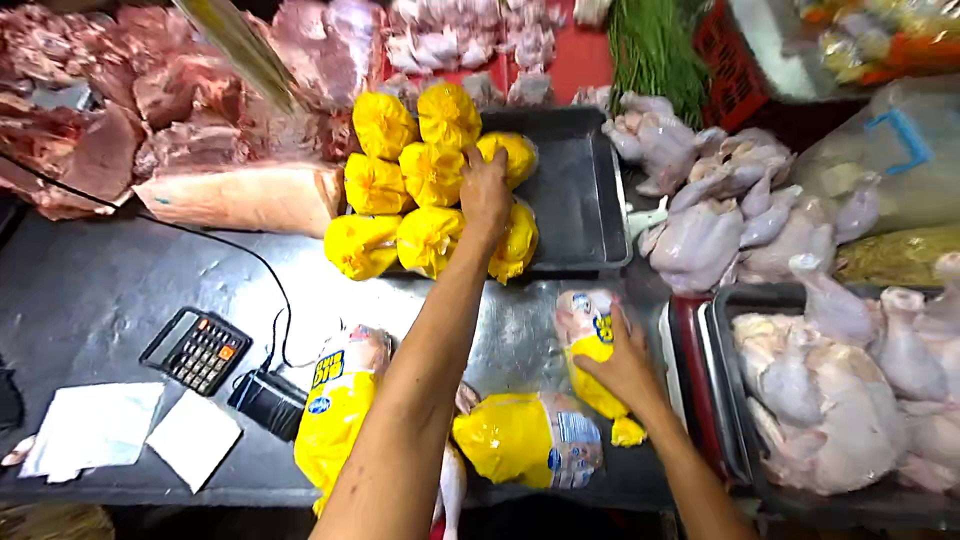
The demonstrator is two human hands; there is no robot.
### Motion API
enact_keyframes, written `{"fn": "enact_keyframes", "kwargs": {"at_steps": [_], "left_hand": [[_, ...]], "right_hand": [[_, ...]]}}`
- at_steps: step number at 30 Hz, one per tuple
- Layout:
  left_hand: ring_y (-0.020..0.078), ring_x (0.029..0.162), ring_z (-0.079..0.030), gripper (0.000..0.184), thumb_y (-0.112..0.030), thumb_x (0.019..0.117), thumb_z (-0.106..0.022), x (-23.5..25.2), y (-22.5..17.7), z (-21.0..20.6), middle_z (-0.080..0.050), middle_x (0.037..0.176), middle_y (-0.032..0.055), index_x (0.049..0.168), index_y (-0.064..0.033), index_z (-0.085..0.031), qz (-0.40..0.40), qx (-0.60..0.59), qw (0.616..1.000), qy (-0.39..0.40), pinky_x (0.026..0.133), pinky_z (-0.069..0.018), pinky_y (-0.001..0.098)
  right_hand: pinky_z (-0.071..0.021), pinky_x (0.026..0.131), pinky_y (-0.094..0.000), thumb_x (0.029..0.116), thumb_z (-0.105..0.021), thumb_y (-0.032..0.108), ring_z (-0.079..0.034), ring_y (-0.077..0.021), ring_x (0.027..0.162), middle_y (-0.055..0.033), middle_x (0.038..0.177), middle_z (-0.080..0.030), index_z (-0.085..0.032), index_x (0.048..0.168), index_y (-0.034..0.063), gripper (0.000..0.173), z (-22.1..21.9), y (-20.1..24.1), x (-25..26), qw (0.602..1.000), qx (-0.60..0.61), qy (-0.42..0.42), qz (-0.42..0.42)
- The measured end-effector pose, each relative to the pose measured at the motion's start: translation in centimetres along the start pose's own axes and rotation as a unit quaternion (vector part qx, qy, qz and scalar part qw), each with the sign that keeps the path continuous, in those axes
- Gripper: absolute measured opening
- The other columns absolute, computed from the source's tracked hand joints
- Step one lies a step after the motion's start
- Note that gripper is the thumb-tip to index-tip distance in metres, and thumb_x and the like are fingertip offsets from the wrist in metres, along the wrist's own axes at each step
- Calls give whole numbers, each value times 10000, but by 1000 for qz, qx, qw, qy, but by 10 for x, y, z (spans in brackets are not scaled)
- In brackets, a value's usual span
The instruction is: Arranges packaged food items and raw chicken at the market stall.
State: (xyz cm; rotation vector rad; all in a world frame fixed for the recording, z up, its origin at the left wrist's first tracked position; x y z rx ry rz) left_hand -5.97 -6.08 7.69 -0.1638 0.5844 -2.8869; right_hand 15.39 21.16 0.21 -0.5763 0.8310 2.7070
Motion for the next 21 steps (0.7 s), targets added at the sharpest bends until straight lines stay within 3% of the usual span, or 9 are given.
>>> {"fn": "enact_keyframes", "kwargs": {"at_steps": [3, 5, 7, 9, 10, 14, 17, 19, 21], "left_hand": [[528, 1150, -592, 486, -61, 876, -699, -2, -1, 1, -499, 1387, 333, 1346, -169, -635, -12, -15, 1000, -11, 782, -581, 620], [502, 1095, -612, 434, -49, 872, -704, -4, 1, -2, -520, 1324, 325, 1291, -155, -657, -22, -32, 999, -21, 748, -586, 608], [466, 1086, -629, 426, -64, 860, -712, 3, 5, -5, -546, 1291, 303, 1273, -161, -674, -17, -44, 999, -18, 784, -589, 588], [435, 1100, -635, 426, -72, 872, -695, 11, 9, -5, -558, 1286, 289, 1289, -157, -680, -18, -65, 998, 6, 850, -580, 563], [418, 1099, -641, 404, -77, 889, -682, 13, 10, -5, -565, 1279, 282, 1288, -143, -680, -24, -79, 996, 23, 879, -577, 550], [391, 1095, -668, 308, -134, 972, -575, 24, 6, -3, -642, 1210, 253, 1248, -55, -685, -63, -67, 993, 74, 924, -560, 542], [384, 1072, -675, 287, -145, 979, -546, 21, -2, 5, -664, 1162, 231, 1200, -31, -689, -76, -45, 993, 74, 900, -556, 544], [375, 1047, -685, 271, -144, 967, -565, 18, -13, 19, -671, 1150, 219, 1175, -35, -700, -67, -48, 994, 67, 876, -563, 540], [354, 1045, -691, 261, -138, 953, -575, 17, -24, 34, -677, 1157, 199, 1156, -41, -708, -43, -55, 996, 63, 869, -572, 524]], "right_hand": [[-478, 1075, -539, 695, -837, 443, -492, -354, 1374, -242, 1560, -410, -228, 1644, 140, 1168, -7, -19, -2, 973, 229, 5, 32], [-544, 1029, -395, 706, -790, 522, -579, -183, 1300, -126, 1520, -502, -241, 1630, 114, 1149, -11, -34, -4, 909, 414, 29, 45], [-608, 899, -342, 706, -800, 596, -685, -121, 1091, -69, 1306, -654, -292, 1577, 77, 1134, -6, -31, -8, 838, 543, 38, 40], [-630, 798, -283, 740, -773, 588, -723, -63, 917, 2, 1075, -724, -384, 1464, 63, 975, 11, -8, -10, 802, 594, 28, 45], [-633, 790, -278, 736, -784, 616, -729, -58, 898, 13, 1042, -737, -418, 1433, 66, 961, 24, 8, -5, 797, 600, 26, 64], [-622, 889, -379, 734, -779, 679, -700, -168, 1075, -82, 1293, -664, -320, 1572, 95, 1119, 99, 94, 74, 838, 499, 90, 201], [-604, 866, -386, 813, -648, 635, -682, -158, 1037, -79, 1271, -644, -344, 1553, 139, 941, 165, 188, 140, 908, 310, 147, 241], [-574, 871, -404, 950, -527, 586, -665, -176, 1006, -97, 1188, -660, -460, 1475, 134, 696, 194, 251, 175, 929, 180, 208, 249], [-554, 902, -420, 995, -474, 637, -663, -182, 1011, -89, 1143, -684, -616, 1317, 136, 613, 196, 302, 220, 941, 69, 229, 239]]}}
Point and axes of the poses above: each hand's wrist, its own x-axis towards the middle knuckle, its own z-axis out of the back of the hand, y = z × x, the point moved 5 cm from there along x, towards the middle knuckle
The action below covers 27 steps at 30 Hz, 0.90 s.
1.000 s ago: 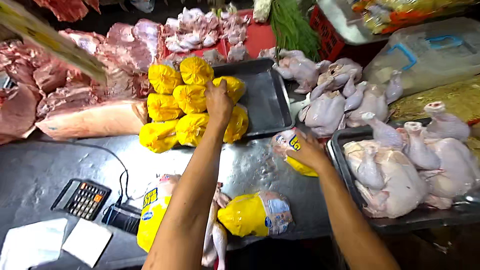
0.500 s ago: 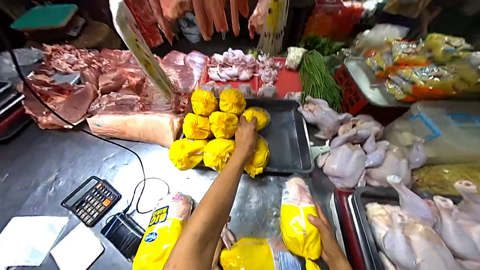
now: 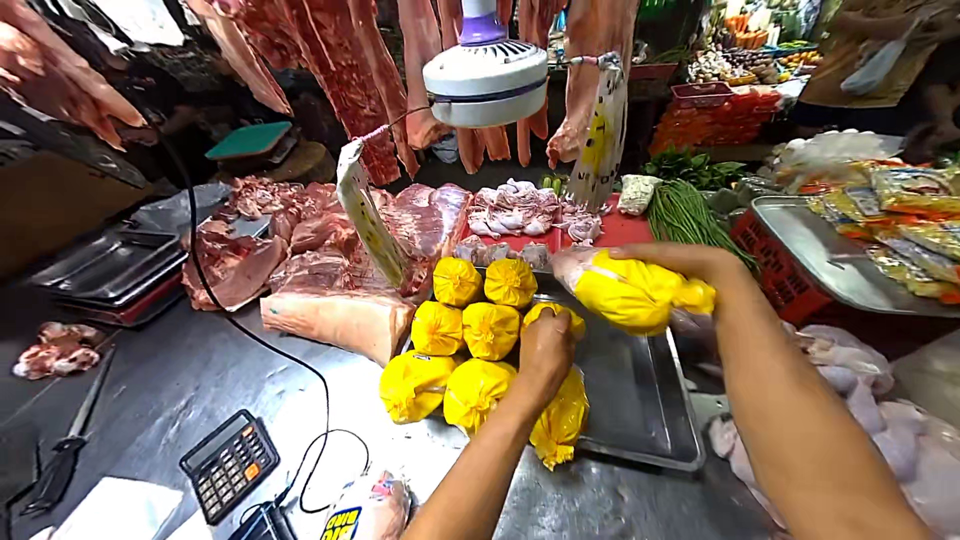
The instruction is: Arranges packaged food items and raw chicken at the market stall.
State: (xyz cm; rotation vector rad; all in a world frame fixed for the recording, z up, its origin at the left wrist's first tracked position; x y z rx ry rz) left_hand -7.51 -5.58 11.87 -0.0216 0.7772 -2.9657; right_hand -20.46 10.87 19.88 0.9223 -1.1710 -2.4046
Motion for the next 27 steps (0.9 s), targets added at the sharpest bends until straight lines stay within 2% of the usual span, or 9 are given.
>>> {"fn": "enact_keyframes", "kwargs": {"at_steps": [3, 6, 10, 13, 16, 19, 21, 22, 27], "left_hand": [[333, 1043, -691, 255, -144, 943, -584, 5, -12, 9, -670, 1166, 185, 1146, -48, -705, 32, -15, 999, 5, 868, -579, 500], [333, 1040, -693, 278, -156, 968, -591, 6, -11, 7, -646, 1223, 200, 1211, -63, -690, 41, -29, 999, 4, 868, -583, 495], [314, 1028, -689, 282, -160, 966, -588, 6, -10, 1, -635, 1208, 205, 1211, -69, -694, 20, -20, 999, -28, 863, -585, 449], [330, 1070, -675, 304, -180, 979, -594, 6, -7, 6, -648, 1206, 195, 1258, -135, -704, 22, 0, 1000, -22, 879, -572, 490], [364, 1059, -653, 289, -168, 957, -646, 6, -2, 4, -636, 1157, 204, 1236, -137, -710, 0, 6, 999, -39, 825, -577, 527], [374, 1031, -657, 279, -156, 954, -649, 6, -2, 7, -629, 1140, 215, 1223, -121, -714, -22, 19, 998, -50, 810, -581, 526], [376, 1049, -656, 295, -160, 972, -642, 5, -2, 10, -623, 1170, 221, 1258, -115, -697, -19, 20, 999, -34, 843, -576, 531], [375, 1051, -661, 310, -167, 979, -642, 5, -2, 12, -620, 1192, 224, 1282, -114, -685, -15, 16, 999, -27, 853, -575, 533], [354, 1075, -667, 341, -200, 988, -646, 6, -5, 10, -638, 1201, 220, 1319, -118, -664, -12, 13, 1000, -22, 916, -562, 516]], "right_hand": [[-515, 977, -549, 954, -602, 620, -641, -324, 1141, -192, 1258, -661, -645, 1305, 62, 661, -10, -7, 87, 994, -35, -49, -87], [-510, 951, -626, 1064, -491, 407, -603, -421, 1203, -275, 1358, -578, -575, 1382, 11, 514, -60, -37, 145, 986, 17, -96, -134], [-513, 924, -649, 1058, -374, 588, -572, -474, 1231, -306, 1435, -505, -475, 1471, 46, 689, -82, -79, 168, 974, 159, -90, -137], [-523, 928, -637, 975, -406, 751, -583, -459, 1235, -260, 1470, -508, -387, 1555, 131, 850, -79, -91, 125, 960, 235, -135, -75], [-551, 890, -582, 1056, -497, 300, -610, -389, 1203, -192, 1469, -522, -420, 1537, 157, 507, -103, -111, 29, 961, 232, -148, -28], [-519, 1016, -517, 833, -687, -13, -519, -349, 1356, -207, 1616, -362, -380, 1580, 115, 818, -171, -144, -39, 990, 132, -13, 42], [-477, 1114, -508, 696, -890, 96, -365, -398, 1478, -269, 1668, -173, -302, 1628, 175, 1106, -217, -150, -49, 995, 77, -12, 68], [-483, 1100, -508, 652, -924, 124, -387, -407, 1453, -282, 1639, -219, -351, 1611, 195, 1119, -230, -147, -51, 994, 64, -67, 66], [-589, 901, -550, 747, -902, 279, -640, -442, 1141, -312, 1555, -342, -373, 1604, 288, 1007, -257, -110, -61, 983, -16, -182, -24]]}}
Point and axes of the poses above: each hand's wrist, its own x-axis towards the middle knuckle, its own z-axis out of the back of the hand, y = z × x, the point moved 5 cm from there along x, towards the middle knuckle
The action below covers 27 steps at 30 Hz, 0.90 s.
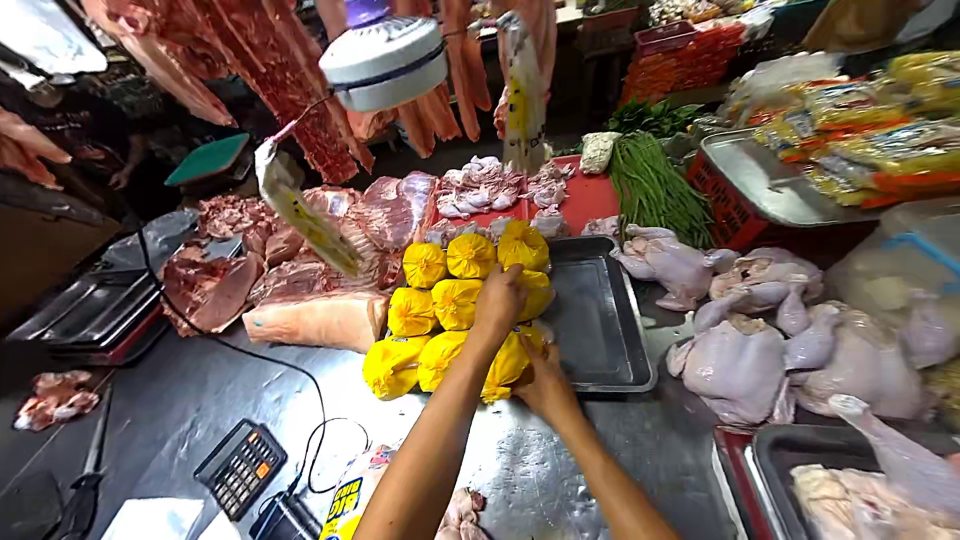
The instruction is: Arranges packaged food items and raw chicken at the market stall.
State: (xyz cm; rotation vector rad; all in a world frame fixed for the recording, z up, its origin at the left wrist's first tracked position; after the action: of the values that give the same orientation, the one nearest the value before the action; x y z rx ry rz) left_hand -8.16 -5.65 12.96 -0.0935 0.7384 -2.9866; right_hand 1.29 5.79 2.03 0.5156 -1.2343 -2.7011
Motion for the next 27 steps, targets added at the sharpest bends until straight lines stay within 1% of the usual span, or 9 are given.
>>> {"fn": "enact_keyframes", "kwargs": {"at_steps": [6, 9, 11, 13, 14, 17, 22, 24, 27], "left_hand": [[359, 1085, -672, 384, -235, 996, -611, -3, -7, -17, -629, 1243, 236, 1367, -135, -634, 19, 12, 1000, -22, 919, -565, 509], [350, 1094, -676, 407, -258, 999, -600, -7, -10, -21, -631, 1264, 223, 1389, -145, -620, 25, 21, 999, -28, 920, -568, 497], [345, 1117, -672, 439, -295, 1011, -586, -9, -10, -18, -621, 1303, 215, 1429, -159, -592, 34, 22, 999, -20, 937, -564, 499], [353, 1136, -667, 461, -327, 1022, -574, -13, -8, -13, -611, 1331, 218, 1456, -172, -575, 47, 17, 999, -16, 948, -559, 506], [364, 1146, -661, 470, -339, 1027, -568, -17, -7, -13, -606, 1336, 224, 1467, -173, -564, 52, 15, 998, -17, 949, -557, 511], [427, 1211, -601, 554, -328, 1011, -588, -33, -5, -20, -586, 1348, 262, 1528, -156, -491, 41, 22, 998, -47, 961, -534, 551], [422, 1237, -603, 532, -159, 878, -714, -137, -16, -26, -618, 1341, 255, 1393, -65, -619, -115, -35, 972, -200, 1028, -511, 559], [391, 1206, -633, 438, -118, 860, -745, -199, -15, -18, -652, 1284, 245, 1286, -39, -683, -146, -100, 966, -188, 1029, -525, 530], [302, 1153, -659, 297, -143, 918, -720, -289, 15, -11, -680, 1191, 240, 1166, 19, -703, -65, -175, 970, -158, 1030, -528, 414]], "right_hand": [[-506, 997, -568, 796, -830, 503, -594, -441, 1206, -282, 1577, -338, -234, 1641, 365, 1043, -5, 9, 1, 990, -124, 53, -31], [-515, 997, -569, 808, -825, 498, -587, -436, 1224, -278, 1578, -329, -216, 1649, 341, 1050, -2, 1, 1, 992, -98, 81, -14], [-533, 990, -574, 837, -778, 273, -593, -417, 1228, -267, 1522, -424, -345, 1619, 249, 895, 14, -8, 11, 995, 12, 94, 11], [-534, 967, -542, 967, -580, 98, -621, -375, 1180, -269, 1383, -567, -410, 1555, 65, 613, 37, -16, 32, 981, 188, 51, 2], [-529, 924, -559, 1043, -477, 140, -613, -384, 1168, -272, 1382, -563, -381, 1562, 54, 535, 45, -22, 47, 963, 269, 4, -22], [-416, 1046, -682, 1096, -371, 453, -389, -392, 1460, -144, 1663, -303, -239, 1645, 187, 624, 56, -36, 104, 907, 413, -66, -55], [-192, 1277, -480, 1111, -298, 429, -169, -275, 1582, -199, 1710, -127, -151, 1636, 10, 688, 63, -44, 203, 916, 375, -122, 72], [-221, 1275, -423, 1115, -273, 441, -226, -239, 1567, -182, 1700, -189, -188, 1635, 29, 669, 57, -34, 232, 920, 362, -112, 94], [-287, 1247, -408, 1106, -324, 398, -310, -234, 1528, -180, 1670, -270, -228, 1631, 59, 631, 40, -10, 250, 923, 347, -105, 129]]}}
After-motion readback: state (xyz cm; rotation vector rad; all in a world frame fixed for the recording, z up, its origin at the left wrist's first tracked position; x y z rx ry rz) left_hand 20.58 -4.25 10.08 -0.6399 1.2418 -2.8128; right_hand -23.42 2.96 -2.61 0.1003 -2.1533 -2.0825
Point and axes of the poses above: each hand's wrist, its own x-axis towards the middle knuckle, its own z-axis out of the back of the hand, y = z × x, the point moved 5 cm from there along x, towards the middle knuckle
